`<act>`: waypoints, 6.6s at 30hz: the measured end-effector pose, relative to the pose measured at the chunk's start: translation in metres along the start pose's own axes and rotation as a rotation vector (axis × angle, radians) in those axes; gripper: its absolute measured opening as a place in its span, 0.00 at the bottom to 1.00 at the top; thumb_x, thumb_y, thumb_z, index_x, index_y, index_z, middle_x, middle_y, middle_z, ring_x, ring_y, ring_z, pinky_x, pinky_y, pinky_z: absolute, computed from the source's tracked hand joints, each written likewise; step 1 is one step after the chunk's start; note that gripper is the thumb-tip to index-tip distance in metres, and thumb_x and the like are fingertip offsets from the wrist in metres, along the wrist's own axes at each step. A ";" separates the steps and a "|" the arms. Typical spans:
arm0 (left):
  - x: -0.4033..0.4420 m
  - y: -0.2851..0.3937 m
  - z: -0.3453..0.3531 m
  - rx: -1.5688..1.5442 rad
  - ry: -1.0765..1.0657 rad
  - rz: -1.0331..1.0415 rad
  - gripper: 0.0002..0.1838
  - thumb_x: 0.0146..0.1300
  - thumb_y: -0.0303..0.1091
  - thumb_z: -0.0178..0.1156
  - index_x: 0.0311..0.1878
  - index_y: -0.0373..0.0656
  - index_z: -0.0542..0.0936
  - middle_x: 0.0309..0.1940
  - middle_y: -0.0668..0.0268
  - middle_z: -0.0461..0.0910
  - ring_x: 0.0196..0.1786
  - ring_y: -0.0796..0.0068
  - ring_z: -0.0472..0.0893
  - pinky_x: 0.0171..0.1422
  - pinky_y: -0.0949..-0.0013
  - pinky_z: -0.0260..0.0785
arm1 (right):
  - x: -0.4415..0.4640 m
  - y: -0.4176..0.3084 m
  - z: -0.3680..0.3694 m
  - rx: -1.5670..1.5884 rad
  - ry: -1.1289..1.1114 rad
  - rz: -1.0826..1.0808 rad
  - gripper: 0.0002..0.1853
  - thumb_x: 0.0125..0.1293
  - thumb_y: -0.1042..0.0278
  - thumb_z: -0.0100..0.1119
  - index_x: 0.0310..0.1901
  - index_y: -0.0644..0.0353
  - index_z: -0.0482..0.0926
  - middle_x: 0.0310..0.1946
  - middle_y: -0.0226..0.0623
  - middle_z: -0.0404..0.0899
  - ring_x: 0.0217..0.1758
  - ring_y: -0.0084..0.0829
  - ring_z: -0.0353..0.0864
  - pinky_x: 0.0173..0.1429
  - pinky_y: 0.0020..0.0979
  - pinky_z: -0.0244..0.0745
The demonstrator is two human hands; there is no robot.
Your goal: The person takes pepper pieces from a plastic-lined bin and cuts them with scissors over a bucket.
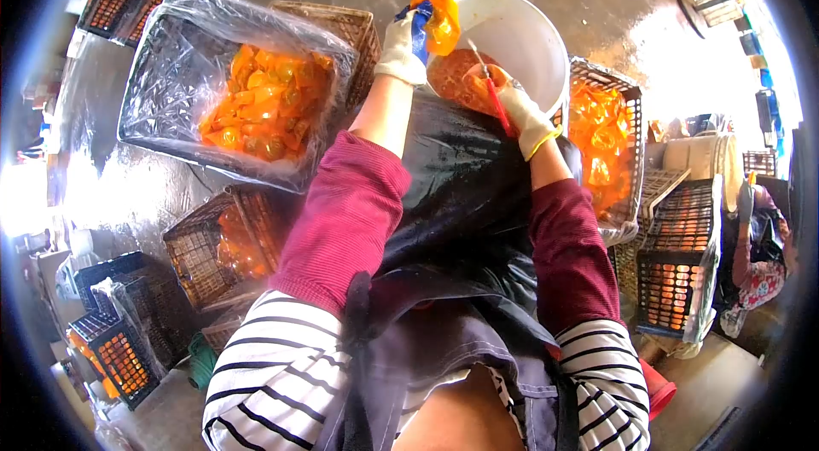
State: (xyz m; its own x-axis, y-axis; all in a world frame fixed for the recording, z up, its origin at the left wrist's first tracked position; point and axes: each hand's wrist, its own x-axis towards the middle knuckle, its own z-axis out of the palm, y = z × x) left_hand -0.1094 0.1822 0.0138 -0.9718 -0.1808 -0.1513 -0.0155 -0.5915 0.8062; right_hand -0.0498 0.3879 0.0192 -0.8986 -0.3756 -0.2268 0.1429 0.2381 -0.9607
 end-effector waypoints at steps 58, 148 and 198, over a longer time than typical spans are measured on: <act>-0.012 -0.007 0.022 0.262 -0.327 -0.350 0.23 0.63 0.39 0.61 0.56 0.35 0.73 0.48 0.58 0.77 0.48 0.67 0.80 0.51 0.68 0.79 | -0.012 -0.039 0.002 0.227 0.060 0.355 0.19 0.65 0.54 0.58 0.55 0.49 0.74 0.30 0.33 0.82 0.25 0.27 0.82 0.24 0.24 0.72; -0.013 0.057 -0.236 -0.261 -0.074 0.128 0.07 0.65 0.28 0.53 0.45 0.39 0.76 0.37 0.61 0.79 0.41 0.66 0.80 0.49 0.67 0.74 | -0.001 -0.026 -0.007 0.653 0.153 0.175 0.25 0.67 0.49 0.53 0.54 0.63 0.71 0.48 0.51 0.78 0.49 0.40 0.80 0.53 0.34 0.75; -0.111 0.091 -0.248 1.637 -0.030 -0.202 0.25 0.55 0.56 0.60 0.47 0.46 0.79 0.45 0.53 0.80 0.50 0.53 0.78 0.54 0.57 0.70 | -0.007 -0.001 -0.002 0.519 0.056 0.241 0.28 0.72 0.48 0.42 0.63 0.63 0.64 0.53 0.52 0.76 0.52 0.43 0.78 0.60 0.39 0.70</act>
State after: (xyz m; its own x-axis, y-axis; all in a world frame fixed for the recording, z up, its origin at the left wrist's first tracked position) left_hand 0.0557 -0.0462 -0.0373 -0.9270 -0.1830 -0.3274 -0.3319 0.8068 0.4889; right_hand -0.0439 0.3919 0.0219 -0.8341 -0.3139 -0.4536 0.5184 -0.1649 -0.8391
